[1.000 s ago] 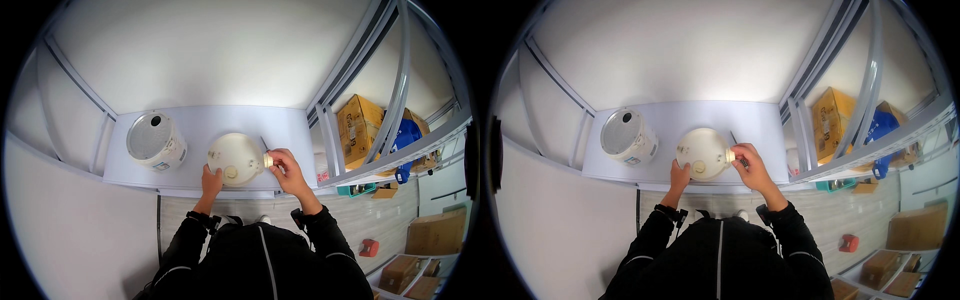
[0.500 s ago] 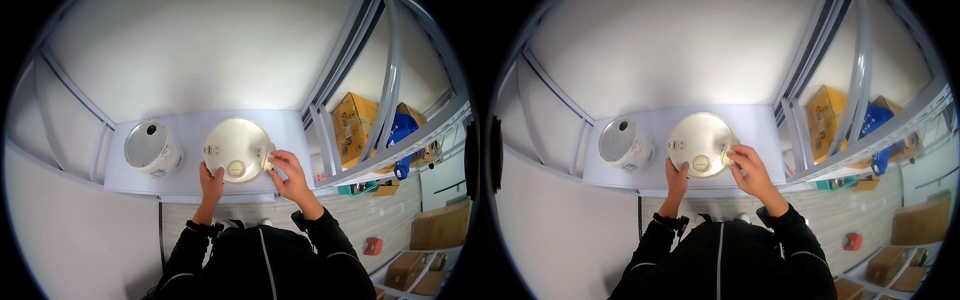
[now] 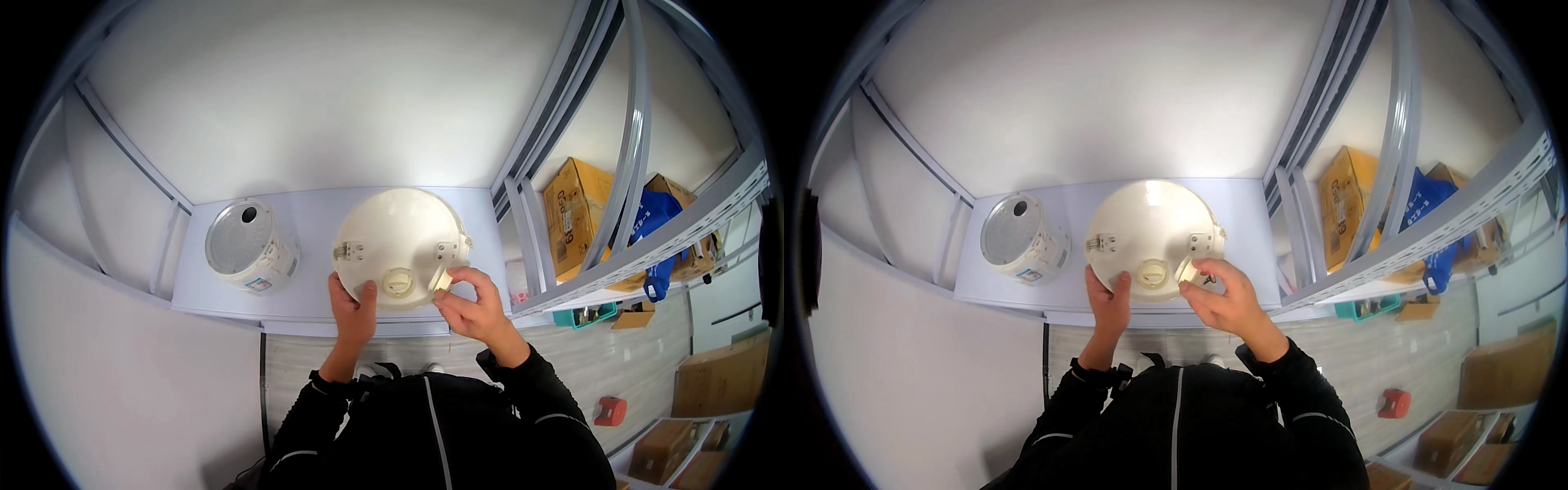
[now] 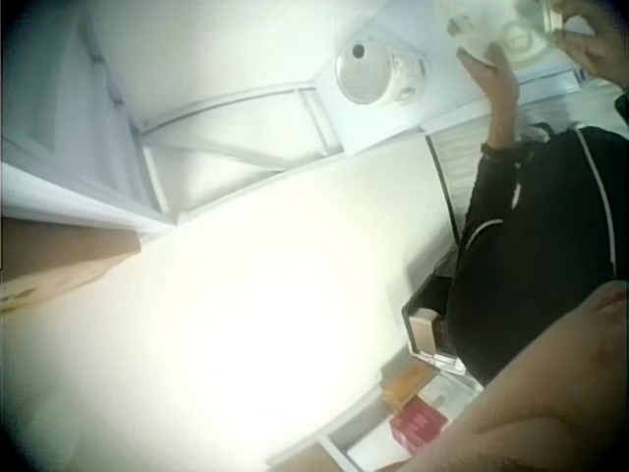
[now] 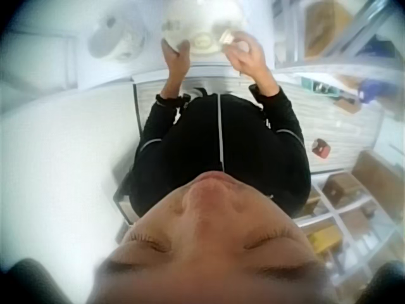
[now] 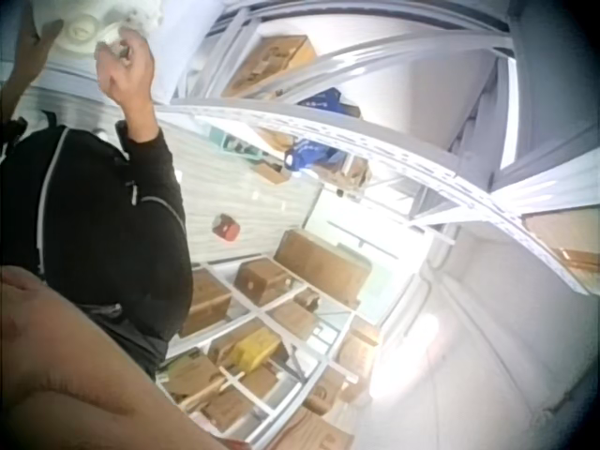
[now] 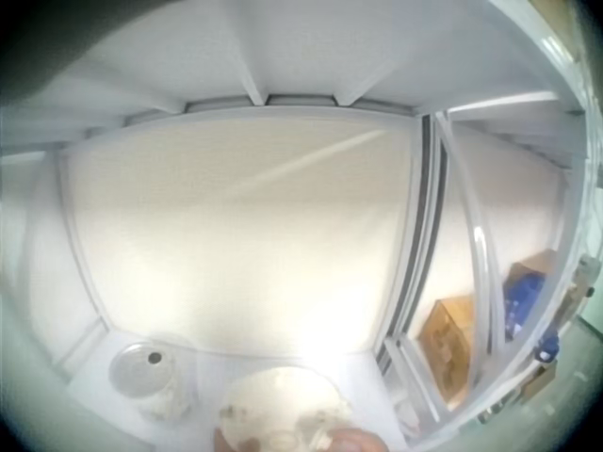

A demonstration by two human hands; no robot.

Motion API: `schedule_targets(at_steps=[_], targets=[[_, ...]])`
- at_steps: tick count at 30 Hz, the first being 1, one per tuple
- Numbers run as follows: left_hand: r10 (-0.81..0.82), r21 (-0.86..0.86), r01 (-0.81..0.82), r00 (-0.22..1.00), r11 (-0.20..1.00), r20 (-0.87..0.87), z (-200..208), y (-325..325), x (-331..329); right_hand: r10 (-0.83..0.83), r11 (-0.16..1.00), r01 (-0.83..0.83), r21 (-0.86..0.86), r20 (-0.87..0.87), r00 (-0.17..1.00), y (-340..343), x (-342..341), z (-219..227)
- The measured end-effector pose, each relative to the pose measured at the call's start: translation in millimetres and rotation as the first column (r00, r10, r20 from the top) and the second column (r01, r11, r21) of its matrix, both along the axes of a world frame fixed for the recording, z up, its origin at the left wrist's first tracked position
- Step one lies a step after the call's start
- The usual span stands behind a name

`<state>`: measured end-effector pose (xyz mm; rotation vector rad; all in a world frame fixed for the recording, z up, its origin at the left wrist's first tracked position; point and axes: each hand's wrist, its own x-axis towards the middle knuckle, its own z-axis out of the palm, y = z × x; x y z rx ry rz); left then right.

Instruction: The person uses a screwdriver to tighten screws on a white circular light fixture base and then attaches a small plastic component to the fixture. The work is performed on a white shelf in a storage area.

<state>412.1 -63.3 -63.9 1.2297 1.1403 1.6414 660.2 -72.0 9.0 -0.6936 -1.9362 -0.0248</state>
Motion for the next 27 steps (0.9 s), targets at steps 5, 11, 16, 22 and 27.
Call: schedule_targets(at_steps=[5, 11, 16, 22, 27], targets=[[-0.066, -0.047, 0.070, 0.995, 0.996, 0.080, 1.1, -2.5, 9.5, 0.017, 0.999, -0.016, -0.033, 0.004, 1.000, 3.1, 7.1, -9.9], [-0.232, -0.142, 0.292, 0.913, 0.946, 0.336, 2.2, -3.2, 14.4, -0.031, 0.989, 0.027, -0.143, -0.025, 0.999, 1.2, 1.0, 0.9], [-0.275, -0.114, 0.340, 0.883, 0.934, 0.381, 3.1, -3.0, 19.1, 0.003, 0.982, 0.006, -0.191, 0.045, 0.999, 1.8, 3.8, 1.9], [-0.279, -0.062, 0.316, 0.901, 0.947, 0.333, 7.2, -5.6, 19.5, -0.065, 0.937, 0.068, -0.343, 0.021, 0.998, -4.7, -1.4, 7.3], [-0.297, 0.010, 0.312, 0.894, 0.950, 0.334, 11.3, -5.7, 20.8, -0.058, 0.942, 0.070, -0.329, 0.049, 0.997, -6.2, -12.2, 2.1]])
